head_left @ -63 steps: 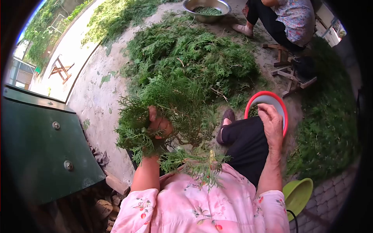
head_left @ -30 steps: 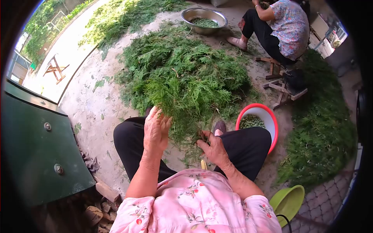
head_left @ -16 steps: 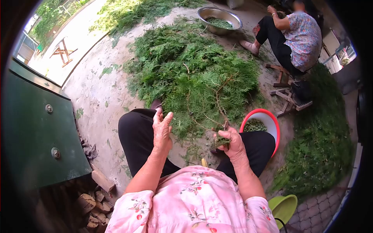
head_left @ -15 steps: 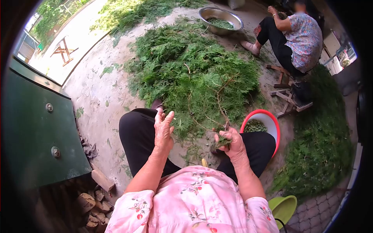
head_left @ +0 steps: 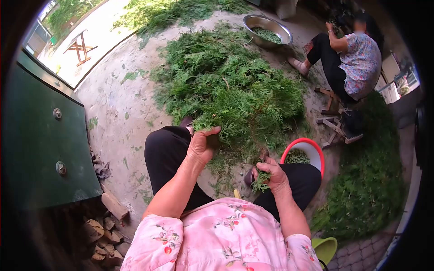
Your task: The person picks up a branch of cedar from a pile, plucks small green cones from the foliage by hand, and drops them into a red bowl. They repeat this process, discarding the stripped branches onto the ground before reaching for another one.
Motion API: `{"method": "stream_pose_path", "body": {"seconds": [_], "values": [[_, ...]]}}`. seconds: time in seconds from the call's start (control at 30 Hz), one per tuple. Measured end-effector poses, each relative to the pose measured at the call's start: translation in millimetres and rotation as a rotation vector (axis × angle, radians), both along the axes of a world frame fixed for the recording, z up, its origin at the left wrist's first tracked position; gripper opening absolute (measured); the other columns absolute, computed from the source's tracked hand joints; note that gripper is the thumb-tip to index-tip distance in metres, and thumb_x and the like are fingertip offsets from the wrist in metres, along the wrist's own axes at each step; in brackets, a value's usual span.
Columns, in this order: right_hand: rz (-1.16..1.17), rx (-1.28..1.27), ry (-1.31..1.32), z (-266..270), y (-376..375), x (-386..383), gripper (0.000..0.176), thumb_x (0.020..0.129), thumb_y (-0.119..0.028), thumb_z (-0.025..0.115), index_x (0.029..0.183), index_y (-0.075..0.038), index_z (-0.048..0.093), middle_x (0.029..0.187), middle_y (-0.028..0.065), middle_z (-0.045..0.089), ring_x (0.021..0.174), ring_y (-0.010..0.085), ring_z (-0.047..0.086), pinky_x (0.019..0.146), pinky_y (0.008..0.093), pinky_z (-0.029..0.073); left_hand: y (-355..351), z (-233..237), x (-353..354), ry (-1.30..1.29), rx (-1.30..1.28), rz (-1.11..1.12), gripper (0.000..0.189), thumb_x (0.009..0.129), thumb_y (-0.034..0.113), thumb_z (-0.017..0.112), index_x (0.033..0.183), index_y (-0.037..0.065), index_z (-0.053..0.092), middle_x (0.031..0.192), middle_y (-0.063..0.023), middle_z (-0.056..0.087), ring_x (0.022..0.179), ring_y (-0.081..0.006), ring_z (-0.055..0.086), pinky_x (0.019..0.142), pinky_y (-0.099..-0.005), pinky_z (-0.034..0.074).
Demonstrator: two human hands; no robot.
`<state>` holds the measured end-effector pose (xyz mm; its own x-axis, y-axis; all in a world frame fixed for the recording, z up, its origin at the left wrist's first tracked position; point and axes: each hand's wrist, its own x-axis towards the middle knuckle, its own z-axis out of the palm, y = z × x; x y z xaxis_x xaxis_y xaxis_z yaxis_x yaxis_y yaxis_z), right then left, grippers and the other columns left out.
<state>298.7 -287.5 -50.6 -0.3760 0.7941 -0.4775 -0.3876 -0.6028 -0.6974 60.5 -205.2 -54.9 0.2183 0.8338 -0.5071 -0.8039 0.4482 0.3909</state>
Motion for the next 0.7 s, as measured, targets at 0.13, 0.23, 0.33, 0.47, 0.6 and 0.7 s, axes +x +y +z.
{"method": "stream_pose_path", "body": {"seconds": [0.13, 0.23, 0.33, 0.47, 0.6, 0.7], "values": [[-0.096, 0.039, -0.262, -4, 8, -14, 0.038, 0.077, -0.018, 0.065, 0.107, 0.002, 0.055, 0.09, 0.004, 0.059, 0.072, 0.0107, 0.055, 0.064, 0.0257, 0.045, 12, -35, -14, -0.018, 0.028, 0.066, 0.024, 0.072, 0.002, 0.059, 0.095, 0.006, 0.059, 0.097, -0.0065, 0.06, 0.094, -0.0237, 0.056, 0.087, -0.0388, 0.045], [-0.158, 0.238, -0.406, -5, 20, -13, 0.042, 0.077, -0.02, 0.067, 0.109, 0.005, 0.056, 0.092, 0.0028, 0.058, 0.076, 0.0083, 0.052, 0.072, 0.0227, 0.042, 24, -9, -19, 0.2, -0.077, 0.069, 0.023, 0.074, 0.005, 0.06, 0.097, 0.004, 0.059, 0.097, -0.009, 0.06, 0.092, -0.0221, 0.056, 0.083, -0.0366, 0.045], [-0.111, 0.316, -0.732, 10, 43, -1, 0.033, 0.081, -0.016, 0.064, 0.106, 0.004, 0.058, 0.086, 0.0012, 0.06, 0.073, 0.0081, 0.054, 0.062, 0.0227, 0.045, 47, 27, -31, 0.442, 0.078, 0.046, 0.031, 0.08, 0.01, 0.061, 0.109, 0.003, 0.054, 0.092, -0.0079, 0.063, 0.083, -0.0191, 0.059, 0.074, -0.0344, 0.046], [0.073, 0.65, -1.235, 26, 73, 3, 0.027, 0.072, -0.02, 0.067, 0.087, 0.002, 0.063, 0.071, 0.0102, 0.061, 0.064, 0.0195, 0.058, 0.06, 0.0311, 0.045, 98, 20, -72, 0.484, 0.192, 0.13, 0.032, 0.081, 0.008, 0.06, 0.112, 0.005, 0.053, 0.097, -0.0075, 0.065, 0.073, -0.0102, 0.062, 0.064, -0.028, 0.048], [0.846, 0.675, -1.543, 10, 80, 7, 0.032, 0.07, -0.03, 0.066, 0.091, -0.005, 0.067, 0.085, 0.0176, 0.064, 0.085, 0.0335, 0.061, 0.075, 0.0398, 0.048, 114, 19, -83, 0.437, 0.094, 0.235, 0.025, 0.082, 0.008, 0.058, 0.107, 0.005, 0.055, 0.091, -0.0066, 0.066, 0.068, -0.0098, 0.062, 0.063, -0.0252, 0.049], [1.557, 0.45, -1.543, -29, 86, -6, 0.037, 0.07, -0.038, 0.066, 0.092, -0.008, 0.068, 0.093, 0.0156, 0.064, 0.091, 0.0306, 0.061, 0.077, 0.041, 0.049, 114, 20, -83, 0.388, 0.087, 0.285, 0.03, 0.079, 0.009, 0.062, 0.108, 0.006, 0.055, 0.088, -0.0038, 0.065, 0.067, -0.0084, 0.058, 0.064, -0.0244, 0.045]]}}
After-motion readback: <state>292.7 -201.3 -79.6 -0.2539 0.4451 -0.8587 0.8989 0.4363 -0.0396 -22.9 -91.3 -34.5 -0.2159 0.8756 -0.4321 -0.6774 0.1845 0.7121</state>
